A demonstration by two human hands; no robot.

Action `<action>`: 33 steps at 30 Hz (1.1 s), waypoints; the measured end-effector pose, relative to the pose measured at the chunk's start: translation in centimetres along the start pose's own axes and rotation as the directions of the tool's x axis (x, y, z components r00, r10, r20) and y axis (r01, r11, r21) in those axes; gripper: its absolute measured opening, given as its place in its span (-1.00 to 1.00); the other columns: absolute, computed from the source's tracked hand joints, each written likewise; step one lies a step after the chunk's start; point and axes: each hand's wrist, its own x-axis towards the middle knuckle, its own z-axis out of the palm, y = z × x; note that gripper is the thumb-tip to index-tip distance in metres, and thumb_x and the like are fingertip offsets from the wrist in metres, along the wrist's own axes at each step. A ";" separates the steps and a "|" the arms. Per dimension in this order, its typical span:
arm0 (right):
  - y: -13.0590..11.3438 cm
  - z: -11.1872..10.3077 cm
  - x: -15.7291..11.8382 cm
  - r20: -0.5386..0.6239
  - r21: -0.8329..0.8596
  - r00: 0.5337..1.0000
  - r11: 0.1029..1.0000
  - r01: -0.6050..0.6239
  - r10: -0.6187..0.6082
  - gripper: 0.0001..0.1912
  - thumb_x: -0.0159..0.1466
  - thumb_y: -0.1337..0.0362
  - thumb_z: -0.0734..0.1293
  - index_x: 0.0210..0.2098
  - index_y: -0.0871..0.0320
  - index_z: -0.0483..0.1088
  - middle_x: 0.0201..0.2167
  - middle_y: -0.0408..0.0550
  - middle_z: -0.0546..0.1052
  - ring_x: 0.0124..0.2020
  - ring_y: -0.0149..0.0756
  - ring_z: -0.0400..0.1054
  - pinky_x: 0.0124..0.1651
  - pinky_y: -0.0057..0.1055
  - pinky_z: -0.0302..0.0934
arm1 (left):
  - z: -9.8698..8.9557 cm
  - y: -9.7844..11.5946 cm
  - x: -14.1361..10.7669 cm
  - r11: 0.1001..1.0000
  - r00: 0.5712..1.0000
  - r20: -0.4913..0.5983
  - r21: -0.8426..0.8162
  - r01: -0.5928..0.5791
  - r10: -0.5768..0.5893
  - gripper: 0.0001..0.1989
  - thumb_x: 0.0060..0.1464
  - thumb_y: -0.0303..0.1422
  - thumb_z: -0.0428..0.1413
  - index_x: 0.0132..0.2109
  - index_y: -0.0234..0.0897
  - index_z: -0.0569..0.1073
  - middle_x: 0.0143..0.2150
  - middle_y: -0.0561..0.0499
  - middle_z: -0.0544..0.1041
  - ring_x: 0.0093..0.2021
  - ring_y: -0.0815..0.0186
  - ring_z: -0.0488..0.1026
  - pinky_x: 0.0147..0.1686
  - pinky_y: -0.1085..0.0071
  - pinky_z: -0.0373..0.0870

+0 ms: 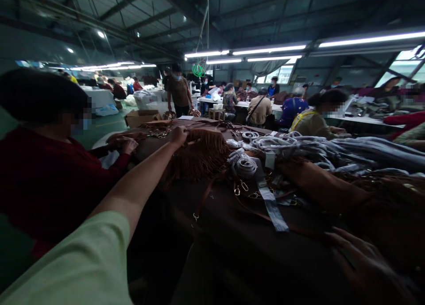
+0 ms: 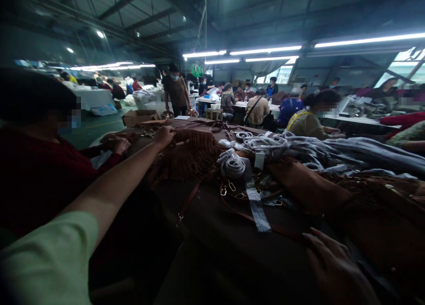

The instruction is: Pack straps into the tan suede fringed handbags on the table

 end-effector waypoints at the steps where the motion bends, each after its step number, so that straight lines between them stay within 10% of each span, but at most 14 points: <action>1: -0.8 1.2 -0.1 0.036 0.021 0.998 0.999 0.044 -0.045 -0.73 0.12 0.05 0.24 -0.20 -0.25 0.46 0.00 0.06 0.43 0.06 0.05 0.28 0.04 0.06 0.22 | -1.7 0.7 0.1 1.000 0.998 -0.069 -0.029 -0.003 0.001 -0.64 0.19 -0.27 -0.09 -0.03 -0.39 0.44 -0.07 -0.21 0.50 -0.09 0.18 0.40 -0.10 0.33 0.25; 6: -10.6 6.4 0.9 0.302 0.291 0.945 0.956 0.037 -0.128 -0.61 0.22 0.08 0.22 0.03 -0.04 0.35 0.08 0.01 0.38 0.05 -0.11 0.31 0.10 -0.08 0.22 | -9.0 7.4 -5.1 0.971 0.983 -0.156 -0.201 -0.130 0.100 -0.63 0.16 -0.19 -0.05 -0.13 -0.44 0.45 -0.18 -0.18 0.50 -0.13 0.18 0.39 -0.08 0.30 0.24; 11: -19.4 7.6 2.1 0.283 0.697 0.937 0.716 -0.054 -0.205 -0.18 0.06 0.07 0.39 0.25 0.04 0.06 0.17 0.06 0.31 0.06 -0.10 0.31 0.02 -0.17 0.27 | -7.8 16.6 -14.4 0.686 0.926 0.105 -0.703 -0.189 0.363 -0.63 0.11 -0.17 0.01 -0.32 -0.48 0.46 -0.41 -0.07 0.47 -0.37 0.32 0.39 -0.29 0.39 0.29; 15: -16.1 7.8 2.1 0.276 0.759 0.943 0.560 -0.331 0.184 -0.54 -0.04 0.08 0.46 -0.21 0.21 0.44 -0.29 0.04 0.56 -0.23 -0.11 0.45 -0.18 -0.22 0.34 | -3.2 19.4 -21.0 0.307 0.712 0.290 -0.945 0.109 0.639 -0.53 0.12 -0.03 -0.07 -0.17 -0.41 0.41 -0.34 -0.03 0.47 -0.41 0.38 0.41 -0.41 0.49 0.29; 19: -9.8 6.3 0.7 0.347 0.840 0.818 0.237 -0.489 0.459 -0.56 -0.15 0.18 0.51 -0.29 0.20 0.45 -0.41 -0.04 0.57 -0.37 -0.14 0.47 -0.29 -0.24 0.37 | 1.3 18.6 -27.0 0.367 0.742 0.364 -0.915 0.170 0.563 -0.52 0.06 0.01 -0.02 -0.38 -0.40 0.42 -0.48 -0.02 0.44 -0.49 0.40 0.34 -0.47 0.50 0.24; 21: -8.2 5.4 -0.2 0.381 0.840 0.794 0.183 -0.511 0.473 -0.56 -0.13 0.20 0.50 -0.25 0.19 0.45 -0.38 -0.02 0.58 -0.35 -0.12 0.48 -0.30 -0.25 0.38 | 3.3 19.2 -30.3 0.454 0.638 0.487 -0.860 0.231 0.597 -0.49 0.05 0.03 0.00 -0.46 -0.40 0.44 -0.51 -0.05 0.46 -0.50 0.36 0.34 -0.46 0.45 0.26; 23: -7.8 4.6 -0.8 0.408 0.828 0.797 0.188 -0.529 0.445 -0.58 -0.08 0.18 0.46 -0.23 0.19 0.45 -0.34 0.00 0.58 -0.32 -0.11 0.49 -0.30 -0.28 0.38 | 5.2 20.9 -33.7 0.454 0.582 0.521 -0.848 0.273 0.624 -0.53 -0.10 0.02 0.15 -0.37 -0.39 0.50 -0.40 -0.07 0.51 -0.38 0.28 0.40 -0.36 0.41 0.31; 29: -6.6 3.4 -2.0 0.418 0.786 0.788 0.256 -0.564 0.452 -0.61 -0.03 0.13 0.40 -0.22 0.15 0.45 -0.35 -0.01 0.59 -0.31 -0.12 0.49 -0.33 -0.30 0.37 | 9.0 26.9 -39.5 -0.011 0.604 0.454 -0.794 0.607 0.655 -0.40 -0.24 0.03 0.25 -0.20 -0.42 0.50 -0.31 -0.10 0.50 -0.33 0.26 0.41 -0.27 0.36 0.32; 33: -4.4 3.5 -2.3 0.353 0.664 0.780 0.449 -0.598 0.517 -0.64 0.02 0.07 0.31 -0.27 0.15 0.47 -0.32 0.03 0.59 -0.32 -0.11 0.48 -0.35 -0.29 0.35 | 9.7 27.6 -39.7 0.237 0.559 0.468 -0.868 0.437 0.684 -0.49 -0.02 0.05 0.09 -0.30 -0.39 0.49 -0.43 -0.06 0.47 -0.44 0.30 0.37 -0.40 0.40 0.29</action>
